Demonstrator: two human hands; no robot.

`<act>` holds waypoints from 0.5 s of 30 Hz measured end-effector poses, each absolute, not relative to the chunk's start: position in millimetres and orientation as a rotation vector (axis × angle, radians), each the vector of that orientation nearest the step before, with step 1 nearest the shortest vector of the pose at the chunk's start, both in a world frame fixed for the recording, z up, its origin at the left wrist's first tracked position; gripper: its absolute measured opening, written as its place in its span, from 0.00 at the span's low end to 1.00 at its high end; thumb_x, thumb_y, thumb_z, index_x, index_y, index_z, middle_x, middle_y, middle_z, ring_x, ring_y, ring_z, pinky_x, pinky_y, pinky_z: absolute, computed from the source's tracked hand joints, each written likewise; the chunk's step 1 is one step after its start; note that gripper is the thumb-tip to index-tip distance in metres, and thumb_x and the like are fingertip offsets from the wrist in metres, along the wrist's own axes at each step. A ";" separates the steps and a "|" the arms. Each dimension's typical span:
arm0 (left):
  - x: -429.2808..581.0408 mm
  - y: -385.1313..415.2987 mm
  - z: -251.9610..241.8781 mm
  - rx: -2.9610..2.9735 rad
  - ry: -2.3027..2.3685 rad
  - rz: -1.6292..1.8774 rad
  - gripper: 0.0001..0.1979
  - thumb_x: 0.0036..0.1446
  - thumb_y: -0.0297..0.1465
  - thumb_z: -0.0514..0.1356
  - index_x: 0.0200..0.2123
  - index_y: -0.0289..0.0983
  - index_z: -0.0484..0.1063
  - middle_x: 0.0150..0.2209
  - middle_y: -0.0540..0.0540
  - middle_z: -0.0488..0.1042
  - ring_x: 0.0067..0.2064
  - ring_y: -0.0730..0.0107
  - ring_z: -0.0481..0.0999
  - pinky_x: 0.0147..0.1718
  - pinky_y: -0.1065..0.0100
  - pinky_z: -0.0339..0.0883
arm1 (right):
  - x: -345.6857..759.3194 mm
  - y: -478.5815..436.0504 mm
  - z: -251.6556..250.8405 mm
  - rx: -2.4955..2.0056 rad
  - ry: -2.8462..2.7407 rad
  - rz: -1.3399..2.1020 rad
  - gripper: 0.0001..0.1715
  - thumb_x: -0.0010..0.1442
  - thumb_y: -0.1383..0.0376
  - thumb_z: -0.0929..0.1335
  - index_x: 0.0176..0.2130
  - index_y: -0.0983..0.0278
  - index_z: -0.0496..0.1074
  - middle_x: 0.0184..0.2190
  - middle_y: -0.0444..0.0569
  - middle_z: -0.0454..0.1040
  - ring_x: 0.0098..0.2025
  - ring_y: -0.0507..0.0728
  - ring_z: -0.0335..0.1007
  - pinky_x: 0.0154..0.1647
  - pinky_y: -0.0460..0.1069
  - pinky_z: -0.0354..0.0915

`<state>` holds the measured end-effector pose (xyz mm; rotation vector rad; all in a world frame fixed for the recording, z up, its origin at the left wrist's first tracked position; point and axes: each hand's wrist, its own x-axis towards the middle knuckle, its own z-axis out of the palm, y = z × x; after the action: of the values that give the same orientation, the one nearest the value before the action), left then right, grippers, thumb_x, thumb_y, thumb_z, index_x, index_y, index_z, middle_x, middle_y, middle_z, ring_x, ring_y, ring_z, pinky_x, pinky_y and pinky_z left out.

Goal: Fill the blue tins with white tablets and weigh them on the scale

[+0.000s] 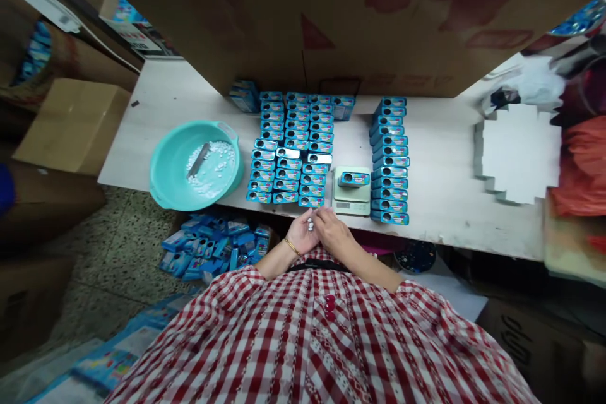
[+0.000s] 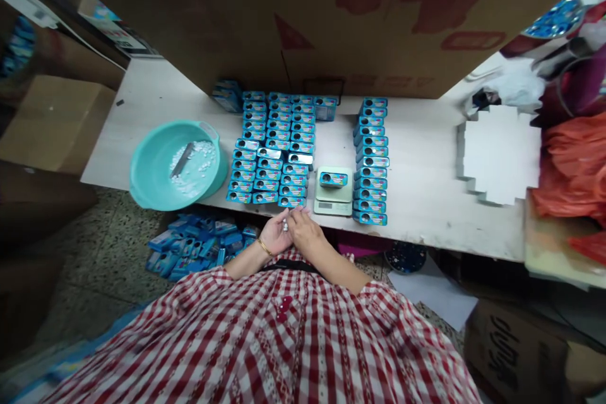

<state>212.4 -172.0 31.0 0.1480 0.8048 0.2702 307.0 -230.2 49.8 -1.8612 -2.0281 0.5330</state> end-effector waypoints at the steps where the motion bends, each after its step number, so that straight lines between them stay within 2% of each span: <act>1: 210.5 -173.2 31.1 0.132 0.816 0.264 0.20 0.59 0.36 0.44 0.48 0.33 0.66 0.46 0.40 0.71 0.50 0.62 0.68 0.49 0.60 0.61 | 306.3 -231.2 47.0 -1.865 -2.025 0.558 0.15 0.60 0.72 0.56 0.44 0.71 0.64 0.37 0.55 0.67 0.39 0.56 0.64 0.37 0.50 0.66; 7: 207.6 -172.1 32.4 0.033 0.810 0.352 0.16 0.58 0.31 0.48 0.43 0.30 0.68 0.40 0.40 0.73 0.44 0.66 0.72 0.46 0.65 0.63 | 309.0 -232.0 32.8 -1.883 -1.906 0.616 0.09 0.56 0.72 0.61 0.38 0.65 0.66 0.38 0.54 0.68 0.38 0.57 0.66 0.32 0.50 0.67; 12: 217.0 -167.4 29.5 -0.052 0.818 0.369 0.13 0.58 0.29 0.48 0.34 0.29 0.70 0.27 0.45 0.73 0.31 0.75 0.73 0.40 0.70 0.66 | 328.3 -230.5 34.2 -1.624 -1.618 0.691 0.08 0.57 0.70 0.61 0.36 0.63 0.68 0.37 0.50 0.69 0.40 0.54 0.67 0.40 0.49 0.66; 15: 227.8 -160.3 31.6 -0.045 0.800 0.353 0.13 0.57 0.30 0.49 0.35 0.29 0.70 0.29 0.42 0.74 0.34 0.70 0.74 0.43 0.66 0.64 | 356.6 -224.2 41.8 -1.648 -1.455 0.615 0.08 0.56 0.69 0.61 0.35 0.62 0.69 0.35 0.47 0.70 0.37 0.52 0.67 0.38 0.47 0.66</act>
<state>227.8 -160.3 31.6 -0.0450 0.7997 0.3532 356.6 -224.2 41.8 -1.6476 -1.4552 0.6155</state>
